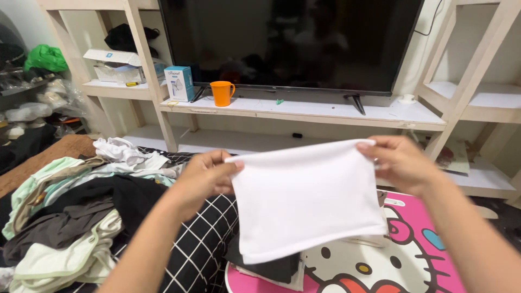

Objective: Fold various items of baby clothing on a small table.

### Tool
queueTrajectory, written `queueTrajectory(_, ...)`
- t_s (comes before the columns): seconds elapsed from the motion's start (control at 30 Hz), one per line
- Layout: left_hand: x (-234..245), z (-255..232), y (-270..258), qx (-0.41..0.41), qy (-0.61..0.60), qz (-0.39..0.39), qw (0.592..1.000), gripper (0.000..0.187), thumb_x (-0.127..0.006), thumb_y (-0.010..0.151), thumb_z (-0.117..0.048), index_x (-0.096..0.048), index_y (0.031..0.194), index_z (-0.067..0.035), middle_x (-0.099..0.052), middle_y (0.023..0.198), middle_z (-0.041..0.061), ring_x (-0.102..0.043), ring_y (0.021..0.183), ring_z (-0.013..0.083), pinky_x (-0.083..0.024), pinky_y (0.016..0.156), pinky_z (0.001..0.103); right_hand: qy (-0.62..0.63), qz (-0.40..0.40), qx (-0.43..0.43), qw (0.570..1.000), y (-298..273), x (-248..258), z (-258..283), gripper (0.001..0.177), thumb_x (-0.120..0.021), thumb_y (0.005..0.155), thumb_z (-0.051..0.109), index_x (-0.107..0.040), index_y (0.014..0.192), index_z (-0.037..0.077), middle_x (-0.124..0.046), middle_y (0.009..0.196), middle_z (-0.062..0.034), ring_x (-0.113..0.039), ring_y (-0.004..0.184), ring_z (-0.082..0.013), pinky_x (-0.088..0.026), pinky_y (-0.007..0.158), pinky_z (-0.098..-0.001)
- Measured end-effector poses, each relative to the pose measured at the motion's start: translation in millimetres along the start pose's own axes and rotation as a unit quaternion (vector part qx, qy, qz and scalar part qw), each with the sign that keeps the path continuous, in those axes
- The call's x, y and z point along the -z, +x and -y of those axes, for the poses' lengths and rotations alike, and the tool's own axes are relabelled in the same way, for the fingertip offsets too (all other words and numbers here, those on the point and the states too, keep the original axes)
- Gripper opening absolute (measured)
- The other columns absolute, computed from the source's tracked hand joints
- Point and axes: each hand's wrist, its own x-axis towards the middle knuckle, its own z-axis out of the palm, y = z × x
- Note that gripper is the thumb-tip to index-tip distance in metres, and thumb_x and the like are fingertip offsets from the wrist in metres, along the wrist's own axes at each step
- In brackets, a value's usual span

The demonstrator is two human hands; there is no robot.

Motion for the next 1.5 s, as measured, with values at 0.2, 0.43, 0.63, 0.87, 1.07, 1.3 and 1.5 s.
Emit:
queueTrajectory(0.2, -27, 107, 32, 0.147, -0.01, -0.093, 0.985, 0.017, -0.072, 0.091, -0.021, -0.062, 0.091, -0.007, -0.071, 0.079, 0.007, -0.068, 0.066, 0.017, -0.061, 0.063, 0.033, 0.019, -0.045, -0.125, 0.991, 46, -35, -142, 0.021, -0.072, 0.089, 0.02, -0.073, 0.103, 0.005, -0.076, 0.093, -0.012, -0.072, 0.08, -0.0213, -0.061, 0.072, -0.0391)
queueTrajectory(0.43, -23, 157, 55, 0.185, -0.032, -0.164, 0.968, 0.016, -0.072, 0.092, -0.016, -0.066, 0.099, -0.003, -0.072, 0.083, 0.007, -0.07, 0.068, 0.0169, -0.06, 0.064, 0.033, -0.06, -0.077, -0.133, 0.986, 46, -55, -167, 0.024, -0.07, 0.095, 0.021, -0.07, 0.103, -0.001, -0.068, 0.087, -0.0053, -0.065, 0.079, -0.0174, -0.056, 0.074, -0.0395)
queueTrajectory(0.63, -26, 139, 35, 0.16, 0.001, -0.157, 0.974, 0.021, -0.073, 0.088, -0.011, -0.066, 0.106, -0.001, -0.072, 0.087, 0.012, -0.076, 0.074, 0.0209, -0.065, 0.067, 0.033, -0.351, -0.007, 0.327, 0.877, -3, -99, -146, 0.038, -0.081, 0.077, 0.018, -0.067, 0.11, 0.005, -0.065, 0.11, -0.0103, -0.063, 0.101, -0.0248, -0.053, 0.084, -0.0381)
queueTrajectory(0.87, -28, 134, 11, 0.217, 0.025, -0.111, 0.97, 0.04, -0.074, 0.086, -0.009, -0.054, 0.121, -0.008, -0.074, 0.089, 0.012, -0.074, 0.081, 0.0223, -0.06, 0.07, 0.034, -0.442, 0.288, 0.339, 0.779, -54, -154, -128, 0.051, -0.082, 0.066, 0.023, -0.06, 0.108, 0.005, -0.058, 0.11, -0.0145, -0.056, 0.103, -0.0349, -0.047, 0.089, -0.0436)
queueTrajectory(1.07, -28, 144, 3, 0.169, -0.077, -0.116, 0.976, 0.03, -0.065, 0.09, -0.008, -0.057, 0.119, -0.007, -0.072, 0.087, 0.011, -0.072, 0.076, 0.0202, -0.062, 0.067, 0.033, -0.316, 0.215, 0.263, 0.886, -20, -150, -153, 0.018, -0.071, 0.08, 0.021, -0.067, 0.09, 0.006, -0.064, 0.082, -0.0034, -0.059, 0.08, -0.0192, -0.051, 0.073, -0.033)
queueTrajectory(1.3, -54, 139, -40, 0.104, 0.156, -0.164, 0.968, 0.015, -0.071, 0.084, -0.012, -0.072, 0.093, 0.0, -0.072, 0.067, 0.01, -0.071, 0.059, 0.0208, -0.057, 0.056, 0.034, -0.08, 0.131, 0.018, 0.988, 21, -138, -180, 0.028, -0.058, 0.101, 0.024, -0.063, 0.084, 0.003, -0.052, 0.074, 0.0041, -0.043, 0.071, -0.0073, -0.04, 0.065, -0.0267)
queueTrajectory(1.5, -67, 129, -59, 0.137, 0.319, -0.058, 0.936, 0.036, -0.093, 0.068, -0.031, -0.073, 0.079, -0.003, -0.072, 0.07, 0.006, -0.071, 0.063, 0.0161, -0.055, 0.063, 0.028, -0.091, 0.129, -0.003, 0.988, 11, -145, -167, 0.025, -0.056, 0.101, 0.026, -0.065, 0.088, 0.006, -0.055, 0.076, 0.0044, -0.047, 0.074, -0.0059, -0.042, 0.07, -0.0243)
